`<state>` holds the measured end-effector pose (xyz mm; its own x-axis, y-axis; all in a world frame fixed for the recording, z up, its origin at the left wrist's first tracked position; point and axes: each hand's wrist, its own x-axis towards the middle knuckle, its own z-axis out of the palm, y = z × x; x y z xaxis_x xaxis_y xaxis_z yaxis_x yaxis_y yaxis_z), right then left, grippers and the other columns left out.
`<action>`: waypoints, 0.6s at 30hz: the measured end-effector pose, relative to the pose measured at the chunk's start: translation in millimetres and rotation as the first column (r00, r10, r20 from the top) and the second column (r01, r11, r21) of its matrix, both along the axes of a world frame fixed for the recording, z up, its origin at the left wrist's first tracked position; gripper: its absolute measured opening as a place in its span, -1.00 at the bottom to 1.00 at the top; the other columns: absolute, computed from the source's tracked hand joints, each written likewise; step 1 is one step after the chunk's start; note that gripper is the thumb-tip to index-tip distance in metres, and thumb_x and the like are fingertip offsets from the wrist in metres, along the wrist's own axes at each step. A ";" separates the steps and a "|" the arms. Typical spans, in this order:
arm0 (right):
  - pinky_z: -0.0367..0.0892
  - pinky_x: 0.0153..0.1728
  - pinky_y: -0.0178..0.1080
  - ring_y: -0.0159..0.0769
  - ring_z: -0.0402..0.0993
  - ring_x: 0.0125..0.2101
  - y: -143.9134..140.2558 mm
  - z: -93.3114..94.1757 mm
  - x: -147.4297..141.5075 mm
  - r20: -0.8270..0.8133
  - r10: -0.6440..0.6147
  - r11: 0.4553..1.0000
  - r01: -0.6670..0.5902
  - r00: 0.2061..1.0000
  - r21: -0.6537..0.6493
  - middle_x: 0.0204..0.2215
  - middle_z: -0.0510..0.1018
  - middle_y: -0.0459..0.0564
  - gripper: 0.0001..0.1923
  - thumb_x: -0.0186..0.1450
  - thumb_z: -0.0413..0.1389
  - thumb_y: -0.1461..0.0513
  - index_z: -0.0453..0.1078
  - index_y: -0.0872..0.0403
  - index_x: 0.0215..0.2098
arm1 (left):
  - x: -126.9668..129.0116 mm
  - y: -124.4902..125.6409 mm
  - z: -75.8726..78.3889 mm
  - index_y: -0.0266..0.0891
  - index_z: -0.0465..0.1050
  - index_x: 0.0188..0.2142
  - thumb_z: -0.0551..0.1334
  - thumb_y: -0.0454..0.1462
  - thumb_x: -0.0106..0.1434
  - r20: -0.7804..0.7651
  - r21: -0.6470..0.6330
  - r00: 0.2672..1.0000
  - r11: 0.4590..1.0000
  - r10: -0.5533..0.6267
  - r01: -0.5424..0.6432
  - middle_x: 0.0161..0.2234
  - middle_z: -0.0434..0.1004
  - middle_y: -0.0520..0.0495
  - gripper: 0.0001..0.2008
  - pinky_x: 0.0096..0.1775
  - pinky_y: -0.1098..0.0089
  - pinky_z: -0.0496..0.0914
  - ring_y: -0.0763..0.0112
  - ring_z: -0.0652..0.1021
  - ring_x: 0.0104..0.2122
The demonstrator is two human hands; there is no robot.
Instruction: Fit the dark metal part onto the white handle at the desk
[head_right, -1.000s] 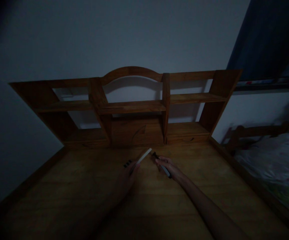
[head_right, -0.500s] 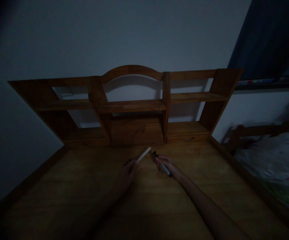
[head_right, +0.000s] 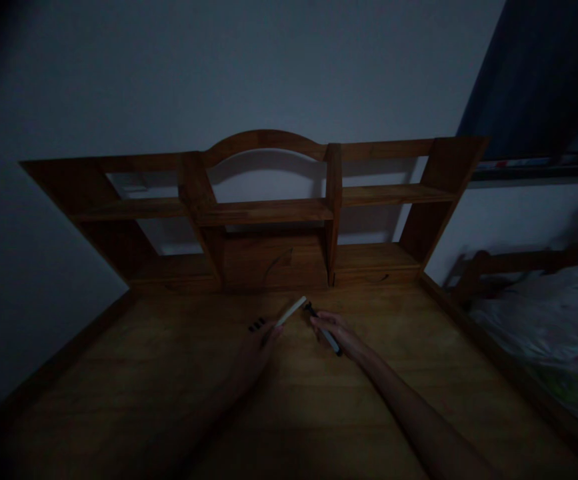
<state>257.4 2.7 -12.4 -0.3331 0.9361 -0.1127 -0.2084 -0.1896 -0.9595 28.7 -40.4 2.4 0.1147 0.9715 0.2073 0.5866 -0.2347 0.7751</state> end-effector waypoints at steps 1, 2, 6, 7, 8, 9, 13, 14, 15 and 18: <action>0.00 -0.69 -0.39 -0.51 0.19 -0.71 0.5 -0.7 -0.1 -0.005 0.005 1.000 -0.005 1.000 0.008 -0.64 0.36 -0.17 -0.69 0.09 0.25 0.05 0.33 0.12 -0.44 | 0.4 0.2 -0.8 -0.14 0.43 -0.07 -0.06 -0.04 0.34 -0.006 -0.011 1.000 1.000 -0.009 0.009 -0.21 0.56 -0.04 -0.60 -0.19 0.38 0.37 0.30 0.54 -0.24; 0.00 -0.69 -0.38 -0.51 0.18 -0.71 1.0 -1.5 -0.2 -0.008 0.011 1.000 -0.011 1.000 0.017 -0.65 0.35 -0.17 -0.68 0.10 0.25 0.05 0.33 0.12 -0.45 | 0.5 0.4 -1.5 -0.15 0.43 -0.07 -0.06 -0.04 0.33 -0.013 -0.020 1.000 1.000 -0.010 0.010 -0.21 0.57 -0.05 -0.60 -0.18 0.38 0.37 0.29 0.54 -0.24; -0.03 -0.70 -0.39 -0.53 0.15 -0.73 2.3 -4.2 -0.1 -0.009 0.013 1.000 -0.012 1.000 0.028 -0.67 0.33 -0.18 -0.68 0.11 0.24 0.05 0.32 0.12 -0.45 | -0.8 1.5 -2.0 -0.19 0.44 -0.08 -0.05 -0.04 0.33 0.001 -0.031 1.000 0.999 0.020 -0.020 -0.19 0.56 -0.06 -0.58 -0.16 0.37 0.37 0.28 0.54 -0.21; -0.03 -0.70 -0.39 -0.53 0.15 -0.73 2.4 -4.7 -0.1 -0.010 0.011 1.000 -0.011 1.000 0.028 -0.68 0.33 -0.18 -0.69 0.11 0.24 0.06 0.32 0.12 -0.44 | -1.1 1.7 -1.5 -0.19 0.44 -0.08 -0.05 -0.04 0.33 0.019 -0.029 1.000 0.999 0.024 -0.023 -0.19 0.56 -0.05 -0.58 -0.16 0.37 0.37 0.29 0.54 -0.21; -0.03 -0.71 -0.39 -0.53 0.16 -0.73 2.5 -5.0 -0.1 -0.012 0.008 1.000 -0.008 1.000 0.028 -0.68 0.33 -0.19 -0.69 0.12 0.24 0.06 0.31 0.12 -0.44 | -1.3 1.7 -1.0 -0.19 0.44 -0.08 -0.05 -0.04 0.33 0.039 -0.027 0.999 0.999 0.018 -0.017 -0.19 0.56 -0.04 -0.58 -0.16 0.38 0.37 0.30 0.54 -0.21; -0.03 -0.71 -0.39 -0.52 0.16 -0.73 2.5 -5.2 -0.2 -0.015 0.006 1.000 -0.005 1.000 0.027 -0.68 0.33 -0.19 -0.69 0.11 0.24 0.06 0.31 0.12 -0.45 | -1.1 1.7 -0.6 -0.18 0.44 -0.08 -0.05 -0.03 0.33 0.058 -0.022 0.998 1.000 0.004 -0.003 -0.19 0.56 -0.03 -0.59 -0.15 0.38 0.37 0.31 0.54 -0.21; -0.03 -0.71 -0.40 -0.52 0.16 -0.74 2.6 -5.0 -0.4 -0.033 0.006 1.000 -0.006 0.999 0.018 -0.69 0.32 -0.19 -0.68 0.10 0.25 0.05 0.31 0.12 -0.46 | 1.7 1.1 -2.3 -0.16 0.44 -0.07 -0.02 -0.05 0.32 0.079 -0.012 0.995 0.998 -0.058 0.059 -0.16 0.55 0.00 -0.60 -0.12 0.38 0.36 0.32 0.53 -0.18; -0.03 -0.71 -0.40 -0.52 0.16 -0.74 2.7 -4.9 -0.4 -0.039 0.008 1.000 -0.007 0.999 0.016 -0.68 0.32 -0.19 -0.68 0.11 0.25 0.06 0.32 0.12 -0.46 | 2.5 1.0 -3.3 -0.16 0.44 -0.07 -0.02 -0.05 0.32 0.072 -0.011 0.996 0.998 -0.060 0.061 -0.15 0.55 0.00 -0.61 -0.12 0.38 0.36 0.31 0.53 -0.17; -0.03 -0.71 -0.40 -0.53 0.16 -0.73 2.8 -4.9 -0.4 -0.043 0.009 1.000 -0.008 0.999 0.014 -0.68 0.33 -0.18 -0.69 0.11 0.24 0.06 0.32 0.13 -0.45 | 3.1 1.0 -4.4 -0.17 0.45 -0.07 -0.01 -0.05 0.32 0.065 -0.008 0.996 0.998 -0.054 0.054 -0.15 0.56 -0.01 -0.61 -0.12 0.38 0.36 0.31 0.53 -0.17; -0.02 -0.70 -0.41 -0.52 0.17 -0.73 3.2 -5.5 0.1 -0.048 0.007 1.000 -0.006 0.999 0.019 -0.68 0.33 -0.17 -0.70 0.14 0.23 0.08 0.33 0.14 -0.47 | 3.7 1.8 -6.7 -0.16 0.45 -0.09 -0.01 -0.05 0.32 0.065 -0.008 0.998 1.000 -0.018 0.019 -0.17 0.56 0.00 -0.62 -0.13 0.39 0.36 0.31 0.53 -0.18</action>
<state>257.5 5.9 -17.9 -0.3436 0.9358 -0.0791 -0.2533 -0.1735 -0.9517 32.4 -38.7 -4.3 0.1192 0.9711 0.2069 0.5303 -0.2384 0.8136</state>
